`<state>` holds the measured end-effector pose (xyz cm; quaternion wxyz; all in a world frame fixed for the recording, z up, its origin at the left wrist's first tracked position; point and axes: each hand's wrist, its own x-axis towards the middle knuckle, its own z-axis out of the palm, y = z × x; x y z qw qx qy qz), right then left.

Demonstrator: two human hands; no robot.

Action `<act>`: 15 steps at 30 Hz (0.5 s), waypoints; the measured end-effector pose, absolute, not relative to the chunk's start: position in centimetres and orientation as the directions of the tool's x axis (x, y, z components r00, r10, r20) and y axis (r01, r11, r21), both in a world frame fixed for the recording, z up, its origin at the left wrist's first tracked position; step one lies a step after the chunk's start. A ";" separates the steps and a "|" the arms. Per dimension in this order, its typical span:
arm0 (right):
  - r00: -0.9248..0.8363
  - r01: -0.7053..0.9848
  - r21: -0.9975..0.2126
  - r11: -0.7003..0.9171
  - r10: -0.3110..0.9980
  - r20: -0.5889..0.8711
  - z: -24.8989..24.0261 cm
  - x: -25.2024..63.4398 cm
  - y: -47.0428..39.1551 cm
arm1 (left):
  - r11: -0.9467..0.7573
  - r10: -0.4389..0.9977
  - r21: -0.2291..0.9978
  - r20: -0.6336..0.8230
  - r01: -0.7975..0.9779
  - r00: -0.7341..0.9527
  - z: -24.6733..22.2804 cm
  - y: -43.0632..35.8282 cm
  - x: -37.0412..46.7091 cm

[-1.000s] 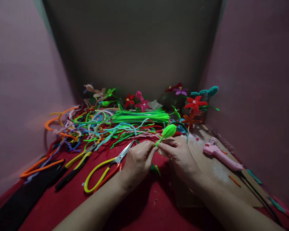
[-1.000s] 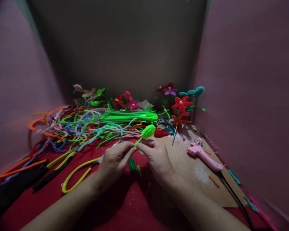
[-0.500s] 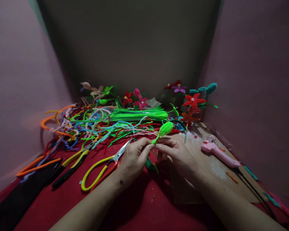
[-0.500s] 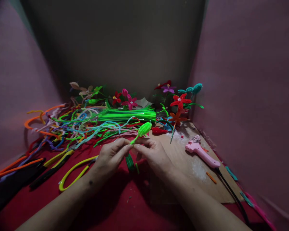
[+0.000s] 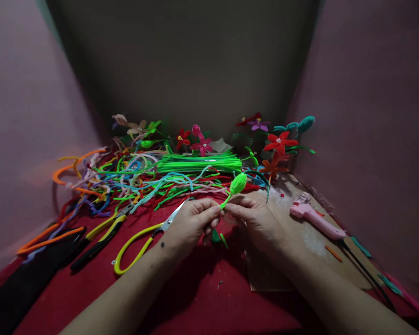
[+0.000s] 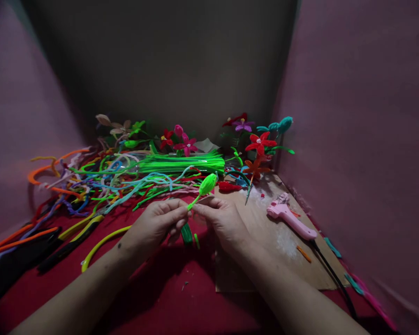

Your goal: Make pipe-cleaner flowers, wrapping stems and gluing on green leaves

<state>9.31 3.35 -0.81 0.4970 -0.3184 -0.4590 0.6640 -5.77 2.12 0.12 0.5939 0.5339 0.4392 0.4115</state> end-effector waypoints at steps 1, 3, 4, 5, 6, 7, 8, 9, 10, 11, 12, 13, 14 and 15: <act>-0.303 -0.378 -0.921 -0.091 0.952 0.031 -0.7 9.2 3.3 | 0.110 0.953 0.993 -0.092 -0.045 0.289 0.1 2.1 -5.8; -0.311 -0.407 -0.906 -0.117 0.950 0.017 -0.5 9.1 3.1 | 0.146 0.938 0.985 -0.107 -0.095 0.329 0.0 2.1 -5.9; -0.320 -0.420 -0.898 -0.131 0.948 0.011 -0.5 9.1 3.1 | 0.165 0.928 0.979 -0.113 -0.120 0.356 0.0 2.0 -5.9; -0.332 -0.429 -0.892 -0.142 0.943 0.009 -0.5 9.1 3.0 | 0.188 0.916 0.971 -0.119 -0.146 0.384 -0.1 2.0 -6.0; -0.347 -0.434 -0.889 -0.148 0.938 0.013 -0.5 9.2 3.0 | 0.213 0.902 0.962 -0.125 -0.172 0.414 -0.1 2.0 -6.0; -0.359 -0.435 -0.889 -0.146 0.933 0.022 -0.6 9.2 3.0 | 0.237 0.886 0.951 -0.129 -0.198 0.445 -0.2 2.0 -6.1; -0.370 -0.433 -0.890 -0.140 0.929 0.034 -0.7 9.3 3.1 | 0.261 0.870 0.940 -0.130 -0.221 0.475 -0.2 2.0 -6.1; -0.374 -0.432 -0.893 -0.129 0.926 0.047 -0.8 9.4 3.1 | 0.281 0.857 0.930 -0.132 -0.238 0.498 -0.3 2.0 -6.1; -0.370 -0.429 -0.896 -0.112 0.927 0.061 -0.9 9.5 3.1 | 0.295 0.847 0.923 -0.133 -0.247 0.515 -0.4 2.0 -6.1; -0.359 -0.426 -0.900 -0.092 0.930 0.075 -1.0 9.5 3.2 | 0.296 0.844 0.923 -0.132 -0.247 0.520 -0.4 2.0 -6.1; -0.346 -0.422 -0.904 -0.070 0.934 0.089 -1.2 9.6 3.2 | 0.282 0.849 0.930 -0.128 -0.234 0.512 -0.4 2.1 -6.1; -0.330 -0.421 -0.906 -0.046 0.938 0.106 -1.3 9.6 3.2 | 0.248 0.864 0.947 -0.121 -0.203 0.488 -0.4 2.1 -6.1; -0.311 -0.421 -0.907 -0.018 0.942 0.125 -1.4 9.6 3.3 | 0.195 0.886 0.969 -0.108 -0.153 0.451 -0.4 2.2 -6.0; -0.292 -0.420 -0.907 0.010 0.945 0.145 -1.5 9.6 3.3 | 0.137 0.907 0.987 -0.089 -0.087 0.412 -0.4 2.2 -6.0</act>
